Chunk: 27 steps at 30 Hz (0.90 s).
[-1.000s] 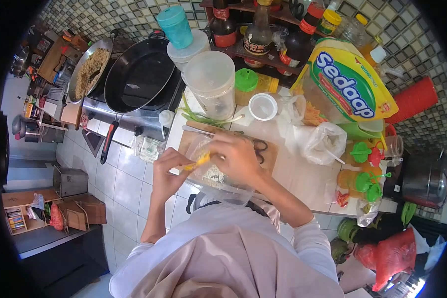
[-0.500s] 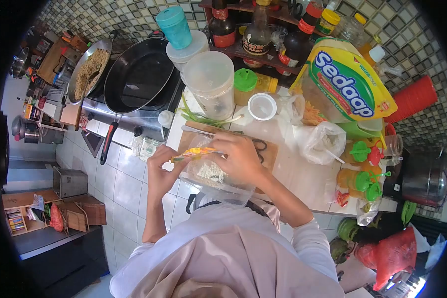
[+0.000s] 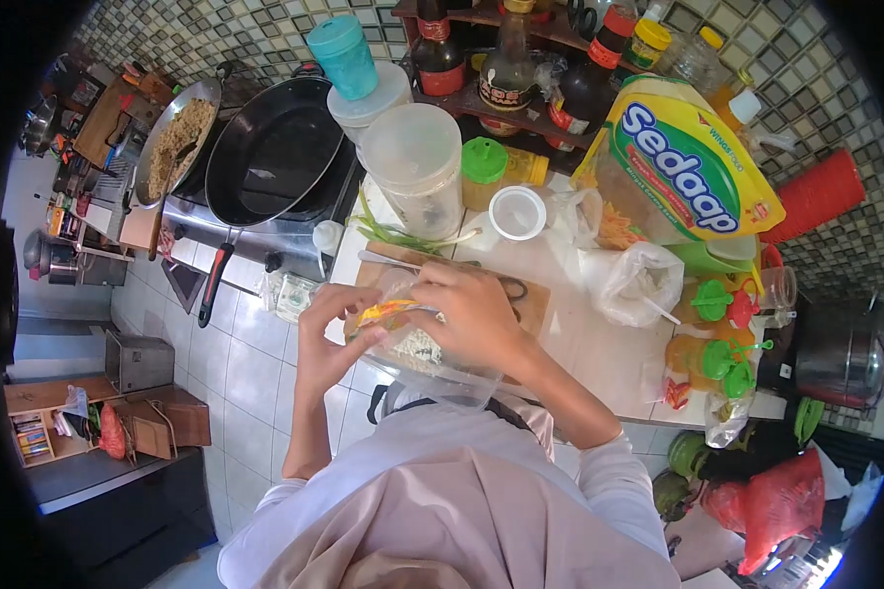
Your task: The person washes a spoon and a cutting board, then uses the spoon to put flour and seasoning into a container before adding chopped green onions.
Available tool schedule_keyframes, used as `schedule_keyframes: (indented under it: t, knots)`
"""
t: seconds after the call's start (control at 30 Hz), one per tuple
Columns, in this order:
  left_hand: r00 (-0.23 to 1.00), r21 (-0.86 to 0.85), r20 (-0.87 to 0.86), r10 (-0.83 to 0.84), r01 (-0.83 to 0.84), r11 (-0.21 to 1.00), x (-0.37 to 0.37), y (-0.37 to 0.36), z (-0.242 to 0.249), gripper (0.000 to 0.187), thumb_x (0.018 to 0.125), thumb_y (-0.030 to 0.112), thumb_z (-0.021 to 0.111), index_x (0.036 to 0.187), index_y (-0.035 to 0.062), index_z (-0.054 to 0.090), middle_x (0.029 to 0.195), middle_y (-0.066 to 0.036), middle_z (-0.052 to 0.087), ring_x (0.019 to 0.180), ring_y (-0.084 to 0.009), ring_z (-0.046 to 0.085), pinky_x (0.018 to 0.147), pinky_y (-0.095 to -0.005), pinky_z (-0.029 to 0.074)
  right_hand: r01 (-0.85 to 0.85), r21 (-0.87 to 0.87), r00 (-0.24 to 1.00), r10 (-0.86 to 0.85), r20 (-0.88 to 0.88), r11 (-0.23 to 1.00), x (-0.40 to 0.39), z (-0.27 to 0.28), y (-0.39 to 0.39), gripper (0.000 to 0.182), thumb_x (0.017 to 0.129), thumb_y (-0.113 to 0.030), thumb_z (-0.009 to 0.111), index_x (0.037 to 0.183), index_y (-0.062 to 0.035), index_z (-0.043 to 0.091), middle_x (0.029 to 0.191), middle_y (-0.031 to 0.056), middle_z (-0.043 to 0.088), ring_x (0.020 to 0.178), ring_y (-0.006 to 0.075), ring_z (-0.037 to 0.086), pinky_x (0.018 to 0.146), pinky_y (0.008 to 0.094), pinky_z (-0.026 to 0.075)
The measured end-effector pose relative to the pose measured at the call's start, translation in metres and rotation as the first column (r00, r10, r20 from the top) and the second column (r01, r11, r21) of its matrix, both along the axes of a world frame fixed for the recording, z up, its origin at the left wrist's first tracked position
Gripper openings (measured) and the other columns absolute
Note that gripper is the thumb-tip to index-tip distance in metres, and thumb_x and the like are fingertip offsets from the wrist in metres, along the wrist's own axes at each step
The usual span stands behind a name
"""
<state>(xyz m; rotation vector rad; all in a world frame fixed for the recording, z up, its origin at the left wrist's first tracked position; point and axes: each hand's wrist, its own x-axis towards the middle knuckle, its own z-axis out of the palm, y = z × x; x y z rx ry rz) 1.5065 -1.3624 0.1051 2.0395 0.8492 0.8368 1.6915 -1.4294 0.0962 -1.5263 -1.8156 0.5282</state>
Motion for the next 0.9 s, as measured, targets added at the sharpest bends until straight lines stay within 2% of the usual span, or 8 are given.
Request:
schedule_keyframes:
  t: [0.13, 0.2, 0.27, 0.33, 0.43, 0.63, 0.83, 0.9]
  knots:
    - [0.997, 0.059, 0.063, 0.052, -0.056, 0.997, -0.004, 0.000, -0.014, 0.015, 0.066, 0.009, 0.074, 0.077, 0.0008, 0.067, 0.064, -0.007, 0.058, 0.060, -0.0171, 0.048, 0.057, -0.0283, 0.038, -0.001, 0.066, 1.000, 0.001, -0.009, 0.998, -0.004, 0.011, 0.000, 0.023, 0.075, -0.024, 0.067, 0.086, -0.0043, 0.066, 0.079, 0.0055, 0.058, 0.060, 0.0195, 0.056, 0.052, 0.0293, 0.044]
    - [0.995, 0.047, 0.068, 0.073, -0.077, 0.996, -0.003, 0.000, -0.012, 0.013, 0.067, 0.009, 0.073, 0.075, 0.0003, 0.067, 0.063, -0.006, 0.057, 0.059, -0.0168, 0.047, 0.056, -0.0284, 0.037, 0.014, -0.066, 0.987, -0.024, -0.156, 0.998, -0.003, 0.012, 0.000, 0.018, 0.075, -0.019, 0.067, 0.084, -0.0037, 0.066, 0.079, 0.0054, 0.058, 0.060, 0.0187, 0.057, 0.051, 0.0278, 0.044]
    - [0.993, 0.036, 0.071, 0.093, -0.096, 0.995, -0.003, -0.001, -0.012, 0.012, 0.067, 0.008, 0.073, 0.073, -0.0002, 0.066, 0.062, -0.006, 0.056, 0.057, -0.0165, 0.045, 0.055, -0.0285, 0.036, 0.038, -0.032, 0.985, -0.043, -0.170, 0.999, -0.001, 0.003, 0.001, 0.015, 0.074, -0.015, 0.067, 0.083, -0.0031, 0.065, 0.078, 0.0055, 0.059, 0.060, 0.0185, 0.057, 0.052, 0.0274, 0.044]
    - [0.990, -0.152, 0.140, -0.032, 0.053, 0.987, -0.006, 0.000, -0.015, 0.011, 0.067, 0.006, 0.072, 0.072, -0.0010, 0.065, 0.061, -0.006, 0.056, 0.057, -0.0165, 0.044, 0.055, -0.0282, 0.035, 0.058, 0.002, 0.981, -0.057, -0.185, 0.998, -0.001, -0.001, 0.002, 0.013, 0.074, -0.012, 0.067, 0.082, -0.0025, 0.065, 0.077, 0.0056, 0.059, 0.059, 0.0182, 0.057, 0.052, 0.0270, 0.044]
    - [0.979, -0.254, 0.202, -0.014, 0.066, 0.965, -0.005, 0.002, -0.019, 0.011, 0.067, 0.006, 0.072, 0.071, -0.0013, 0.064, 0.061, -0.006, 0.055, 0.059, -0.0167, 0.045, 0.055, -0.0281, 0.035, 0.124, 0.092, 0.981, -0.108, -0.159, 0.988, -0.004, 0.000, 0.002, 0.009, 0.073, -0.007, 0.067, 0.080, -0.0017, 0.065, 0.075, 0.0059, 0.059, 0.060, 0.0171, 0.056, 0.052, 0.0261, 0.043]
    - [0.989, 0.102, 0.049, 0.139, -0.144, 0.984, 0.004, -0.004, -0.014, 0.010, 0.068, 0.005, 0.071, 0.073, -0.0014, 0.065, 0.063, -0.007, 0.056, 0.061, -0.0176, 0.046, 0.056, -0.0289, 0.036, -0.087, 0.030, 0.946, 0.092, -0.311, 0.996, 0.003, -0.001, 0.001, 0.010, 0.073, -0.006, 0.067, 0.080, -0.0010, 0.064, 0.073, 0.0064, 0.058, 0.056, 0.0173, 0.052, 0.050, 0.0247, 0.041]
    - [0.991, 0.001, 0.087, 0.100, -0.100, 0.995, 0.002, 0.002, -0.016, 0.012, 0.069, 0.007, 0.071, 0.076, -0.0011, 0.065, 0.065, -0.007, 0.057, 0.066, -0.0176, 0.049, 0.059, -0.0279, 0.038, 0.057, -0.136, 0.933, -0.101, -0.346, 0.989, 0.002, 0.006, 0.000, 0.022, 0.073, -0.018, 0.070, 0.080, 0.0007, 0.061, 0.069, 0.0059, 0.054, 0.054, 0.0138, 0.048, 0.048, 0.0247, 0.037]
    - [0.992, -0.022, 0.092, 0.086, -0.084, 0.996, 0.004, 0.001, -0.008, 0.014, 0.069, 0.008, 0.071, 0.078, -0.0011, 0.065, 0.066, -0.007, 0.058, 0.067, -0.0176, 0.049, 0.061, -0.0275, 0.039, 0.014, -0.071, 0.981, -0.027, -0.193, 0.997, 0.003, 0.000, 0.000, 0.026, 0.073, -0.021, 0.071, 0.081, 0.0013, 0.061, 0.067, 0.0057, 0.052, 0.053, 0.0114, 0.047, 0.047, 0.0244, 0.037]
